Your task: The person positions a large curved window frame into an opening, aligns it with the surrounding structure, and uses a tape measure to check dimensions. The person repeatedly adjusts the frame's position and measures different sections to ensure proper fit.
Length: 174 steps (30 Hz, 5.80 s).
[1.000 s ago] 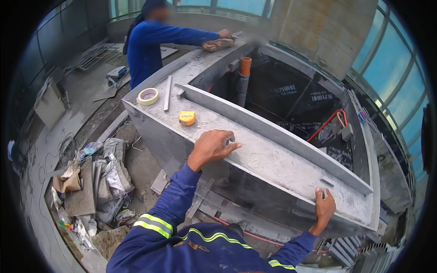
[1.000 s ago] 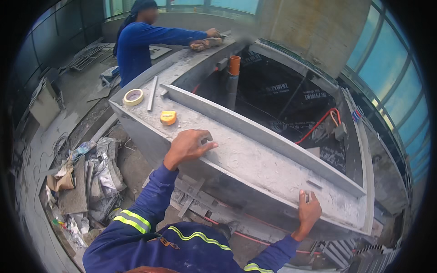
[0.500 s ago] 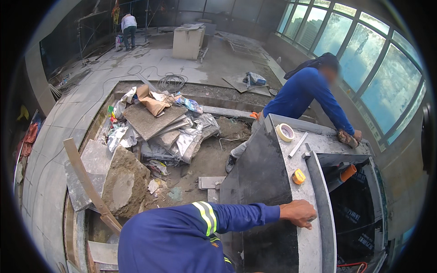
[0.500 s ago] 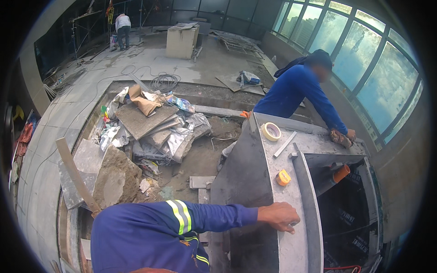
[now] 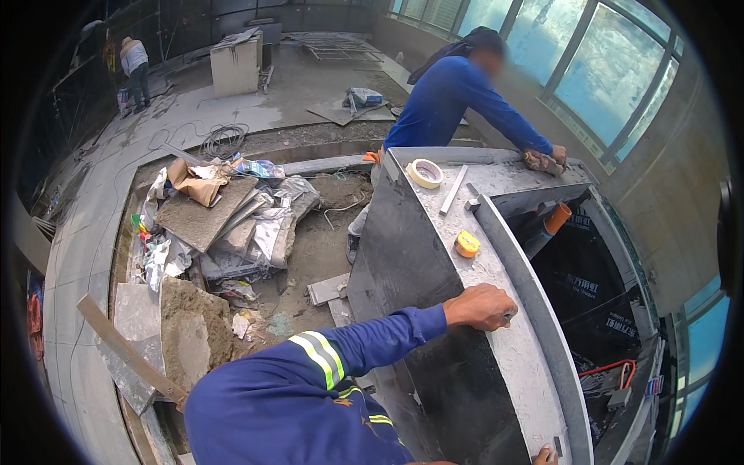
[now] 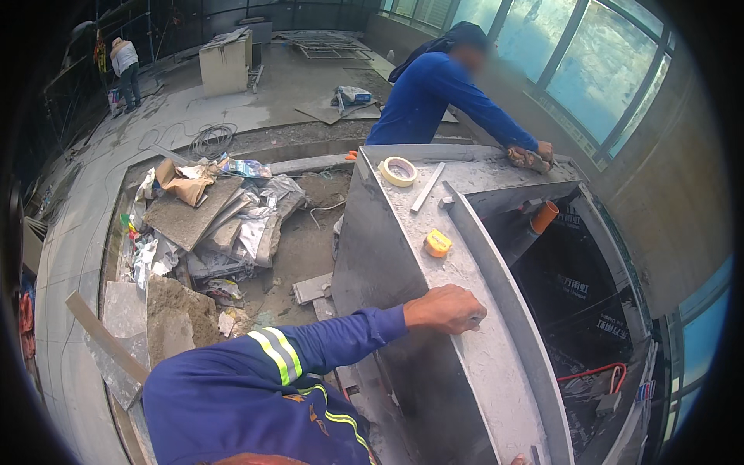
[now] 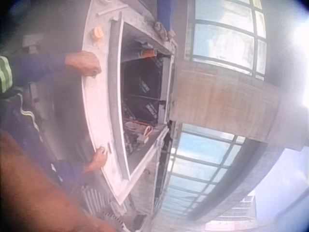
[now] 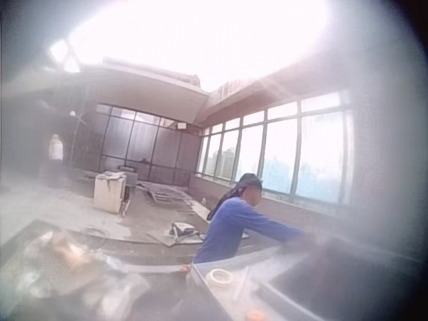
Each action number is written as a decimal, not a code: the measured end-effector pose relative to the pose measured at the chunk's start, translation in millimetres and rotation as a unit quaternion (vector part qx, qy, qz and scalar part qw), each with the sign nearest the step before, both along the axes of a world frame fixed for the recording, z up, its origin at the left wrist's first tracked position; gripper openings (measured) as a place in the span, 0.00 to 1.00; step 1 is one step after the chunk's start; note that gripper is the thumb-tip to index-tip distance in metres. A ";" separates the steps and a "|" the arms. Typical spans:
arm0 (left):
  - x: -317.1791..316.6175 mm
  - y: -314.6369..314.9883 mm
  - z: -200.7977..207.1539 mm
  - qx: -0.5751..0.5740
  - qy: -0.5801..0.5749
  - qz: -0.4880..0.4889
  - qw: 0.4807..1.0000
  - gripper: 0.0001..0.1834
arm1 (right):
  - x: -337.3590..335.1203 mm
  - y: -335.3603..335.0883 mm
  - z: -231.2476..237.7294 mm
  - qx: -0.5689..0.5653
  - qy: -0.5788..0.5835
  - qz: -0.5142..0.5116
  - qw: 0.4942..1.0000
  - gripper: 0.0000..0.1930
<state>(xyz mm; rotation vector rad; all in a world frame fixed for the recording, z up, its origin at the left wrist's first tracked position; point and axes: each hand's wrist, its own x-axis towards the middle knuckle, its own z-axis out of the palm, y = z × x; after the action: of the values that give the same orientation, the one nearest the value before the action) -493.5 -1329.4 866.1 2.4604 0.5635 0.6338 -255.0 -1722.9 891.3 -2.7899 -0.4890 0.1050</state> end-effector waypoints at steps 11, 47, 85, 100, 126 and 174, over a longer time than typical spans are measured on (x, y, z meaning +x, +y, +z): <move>0.5 -3.8 14.1 0.017 0.028 0.007 0.999 0.18 | 3.6 -4.5 -23.0 0.088 -0.136 -0.021 0.987 0.23; 14.5 2.0 3.8 -0.024 -0.017 -0.044 0.999 0.18 | -1.3 -4.6 -18.6 0.080 -0.129 -0.043 0.987 0.31; 11.1 -1.0 9.6 -0.006 -0.023 -0.034 0.999 0.17 | -2.9 -1.6 -12.8 0.068 -0.116 -0.043 0.990 0.29; 11.3 -7.6 14.2 -0.007 0.005 -0.009 1.000 0.18 | 4.7 -5.9 -22.5 0.060 -0.115 -0.055 0.990 0.31; 5.3 3.4 4.3 0.026 0.022 -0.010 0.999 0.16 | 17.5 -10.3 -26.0 0.042 -0.094 -0.042 0.994 0.36; 6.8 2.5 5.7 0.019 0.032 0.009 0.999 0.21 | 14.0 -11.2 -29.3 0.060 -0.133 -0.039 0.989 0.35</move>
<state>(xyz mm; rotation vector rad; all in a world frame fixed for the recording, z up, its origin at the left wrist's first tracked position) -486.7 -1326.8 871.8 2.5221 0.6033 0.5796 -241.0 -1734.2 862.0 -2.7104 -0.4317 -0.3074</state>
